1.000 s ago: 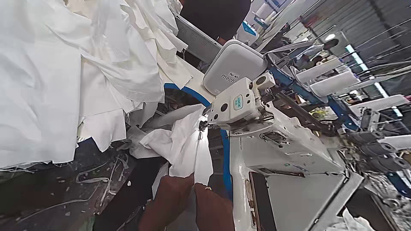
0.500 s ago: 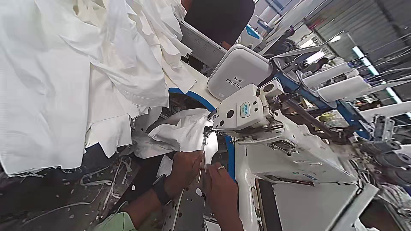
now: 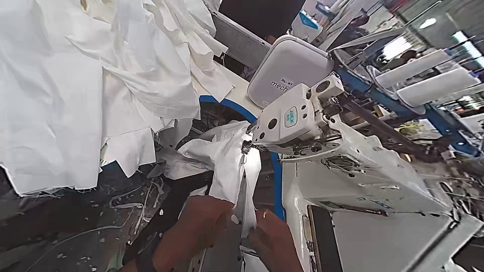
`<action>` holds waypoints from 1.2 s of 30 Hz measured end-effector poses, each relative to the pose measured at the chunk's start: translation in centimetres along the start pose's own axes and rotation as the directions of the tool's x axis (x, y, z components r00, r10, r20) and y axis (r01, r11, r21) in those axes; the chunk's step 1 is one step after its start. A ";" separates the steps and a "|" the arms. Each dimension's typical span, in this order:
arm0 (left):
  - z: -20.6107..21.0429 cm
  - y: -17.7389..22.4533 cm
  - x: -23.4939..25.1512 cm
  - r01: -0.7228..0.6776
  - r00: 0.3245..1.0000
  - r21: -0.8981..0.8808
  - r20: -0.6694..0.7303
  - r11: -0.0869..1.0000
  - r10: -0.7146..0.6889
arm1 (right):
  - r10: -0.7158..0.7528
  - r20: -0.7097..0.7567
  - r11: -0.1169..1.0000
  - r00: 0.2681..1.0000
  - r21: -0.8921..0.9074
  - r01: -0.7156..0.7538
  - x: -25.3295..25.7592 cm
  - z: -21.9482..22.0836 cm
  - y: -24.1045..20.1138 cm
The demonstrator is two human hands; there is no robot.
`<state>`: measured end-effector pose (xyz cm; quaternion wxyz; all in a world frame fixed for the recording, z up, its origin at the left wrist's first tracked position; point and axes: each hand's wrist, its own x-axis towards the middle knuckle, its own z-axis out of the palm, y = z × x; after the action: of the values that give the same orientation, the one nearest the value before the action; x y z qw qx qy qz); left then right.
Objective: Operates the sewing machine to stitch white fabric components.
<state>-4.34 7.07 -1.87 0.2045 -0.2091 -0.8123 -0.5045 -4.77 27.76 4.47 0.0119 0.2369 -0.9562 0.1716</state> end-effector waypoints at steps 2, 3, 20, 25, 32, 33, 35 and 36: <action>0.2 -0.2 0.0 -0.076 0.995 -0.021 0.064 0.997 0.077 | -0.070 0.059 0.997 0.996 -0.018 0.071 -0.9 -0.8 -2.4; 0.6 -0.1 -0.4 -0.082 0.992 -0.038 0.090 0.996 0.085 | -0.090 0.099 0.996 0.991 -0.014 0.092 -1.2 -0.4 -3.0; 1.5 -1.6 1.9 0.017 0.996 0.045 -0.087 0.999 -0.013 | 0.193 0.300 0.971 0.934 -0.194 -0.138 1.0 -1.8 -4.8; 1.3 -1.1 1.6 -0.032 0.996 0.108 -0.081 0.994 0.041 | 0.154 0.222 0.977 0.963 -0.181 -0.115 0.9 -1.8 -5.3; 1.3 -0.8 1.3 -0.026 0.997 0.113 -0.066 0.993 0.033 | 0.143 -0.145 0.988 0.979 -0.035 -0.150 0.7 0.0 -5.5; 1.6 -1.1 1.2 -0.017 0.997 0.064 -0.070 0.998 0.022 | 0.152 -0.179 0.988 0.972 -0.013 -0.157 0.6 0.3 -5.5; 2.3 -1.8 1.1 0.006 0.995 -0.034 -0.100 0.999 -0.010 | 0.153 -0.224 0.988 0.962 0.030 -0.151 0.5 0.7 -5.5; 2.6 -1.9 1.1 0.021 0.993 -0.066 -0.113 0.998 -0.028 | 0.139 -0.247 0.990 0.959 0.024 -0.138 0.5 1.0 -5.5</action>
<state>-6.58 8.76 -3.73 0.2372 -0.1766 -0.7852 -0.5441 -2.61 22.65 5.38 0.1185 0.1460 -0.9609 0.2032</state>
